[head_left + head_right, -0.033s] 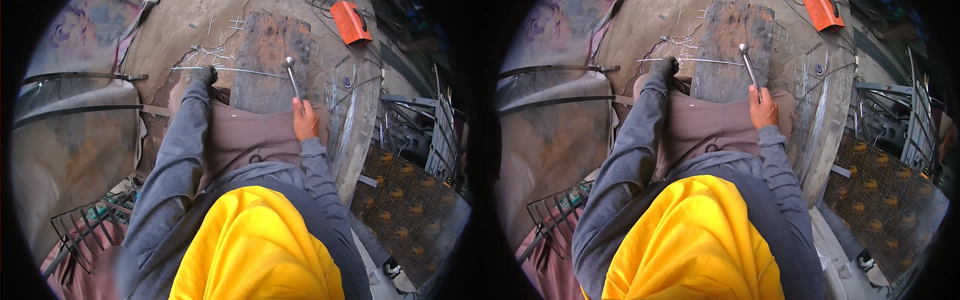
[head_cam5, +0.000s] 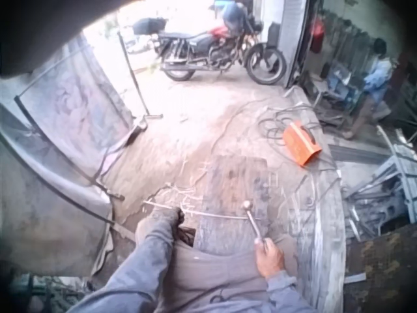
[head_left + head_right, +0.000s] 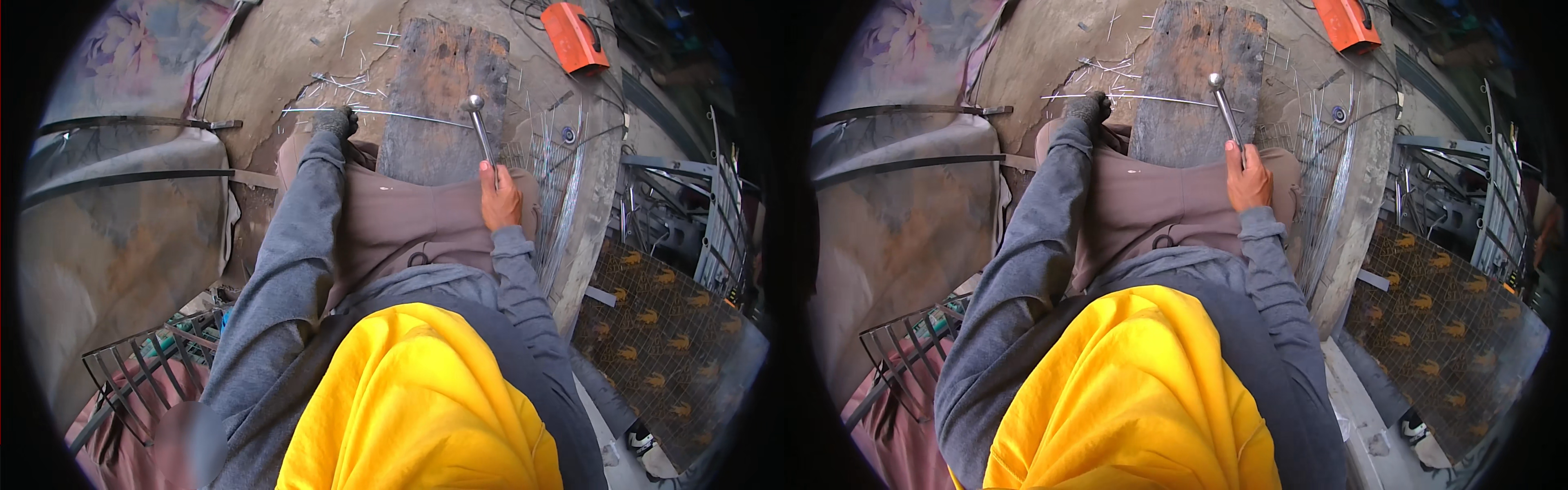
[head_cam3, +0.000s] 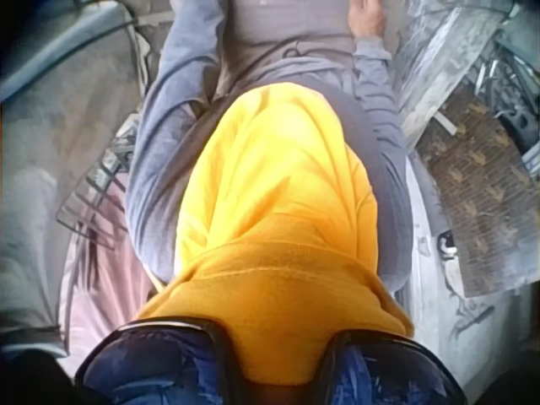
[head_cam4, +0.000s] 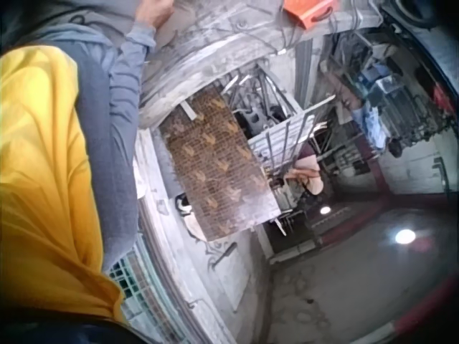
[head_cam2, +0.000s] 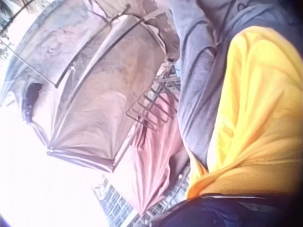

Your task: Straightening and inspecting thin metal wire using a T-bar tool and manual manipulation on a wooden block

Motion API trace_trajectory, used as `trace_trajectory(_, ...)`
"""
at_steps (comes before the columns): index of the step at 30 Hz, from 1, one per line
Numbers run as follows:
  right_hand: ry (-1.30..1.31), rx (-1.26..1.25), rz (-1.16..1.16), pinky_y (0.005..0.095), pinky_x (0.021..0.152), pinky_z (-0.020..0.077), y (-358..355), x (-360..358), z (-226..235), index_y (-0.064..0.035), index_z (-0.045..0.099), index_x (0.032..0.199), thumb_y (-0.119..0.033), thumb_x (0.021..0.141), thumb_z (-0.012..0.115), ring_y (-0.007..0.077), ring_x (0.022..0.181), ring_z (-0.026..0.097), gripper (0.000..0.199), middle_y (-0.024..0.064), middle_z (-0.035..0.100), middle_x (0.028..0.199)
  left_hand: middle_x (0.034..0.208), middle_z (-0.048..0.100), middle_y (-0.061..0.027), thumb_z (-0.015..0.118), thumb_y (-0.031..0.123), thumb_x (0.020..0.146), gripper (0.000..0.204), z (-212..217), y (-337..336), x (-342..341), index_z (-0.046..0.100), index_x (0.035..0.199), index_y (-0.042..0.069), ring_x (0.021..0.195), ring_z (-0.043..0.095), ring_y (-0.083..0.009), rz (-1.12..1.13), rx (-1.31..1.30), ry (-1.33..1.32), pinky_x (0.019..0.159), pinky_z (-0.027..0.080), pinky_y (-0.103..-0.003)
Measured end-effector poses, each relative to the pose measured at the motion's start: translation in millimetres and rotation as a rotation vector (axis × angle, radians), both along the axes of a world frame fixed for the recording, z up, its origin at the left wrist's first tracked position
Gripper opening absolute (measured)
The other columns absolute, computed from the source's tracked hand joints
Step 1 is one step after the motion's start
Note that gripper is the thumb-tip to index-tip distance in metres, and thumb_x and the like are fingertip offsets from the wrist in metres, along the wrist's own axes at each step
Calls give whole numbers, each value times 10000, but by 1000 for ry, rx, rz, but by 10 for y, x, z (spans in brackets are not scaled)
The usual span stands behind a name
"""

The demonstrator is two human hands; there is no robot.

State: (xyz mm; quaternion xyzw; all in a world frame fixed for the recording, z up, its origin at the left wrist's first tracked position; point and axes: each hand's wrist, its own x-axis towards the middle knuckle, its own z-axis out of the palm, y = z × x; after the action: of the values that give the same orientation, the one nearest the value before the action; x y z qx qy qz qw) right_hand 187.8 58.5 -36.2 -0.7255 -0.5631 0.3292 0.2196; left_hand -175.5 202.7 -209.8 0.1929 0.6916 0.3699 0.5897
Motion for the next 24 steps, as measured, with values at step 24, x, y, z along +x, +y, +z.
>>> trace_trajectory(24,-88,-12,2,532,661,416,68,17,-168,-19,516,833,-497,968,495,492,757,567,497,260,601,757,651,637,-131,595,81,848,126,310,-121,537,619,780,-23,521,629,-222,38,135,99,453,499,-337)
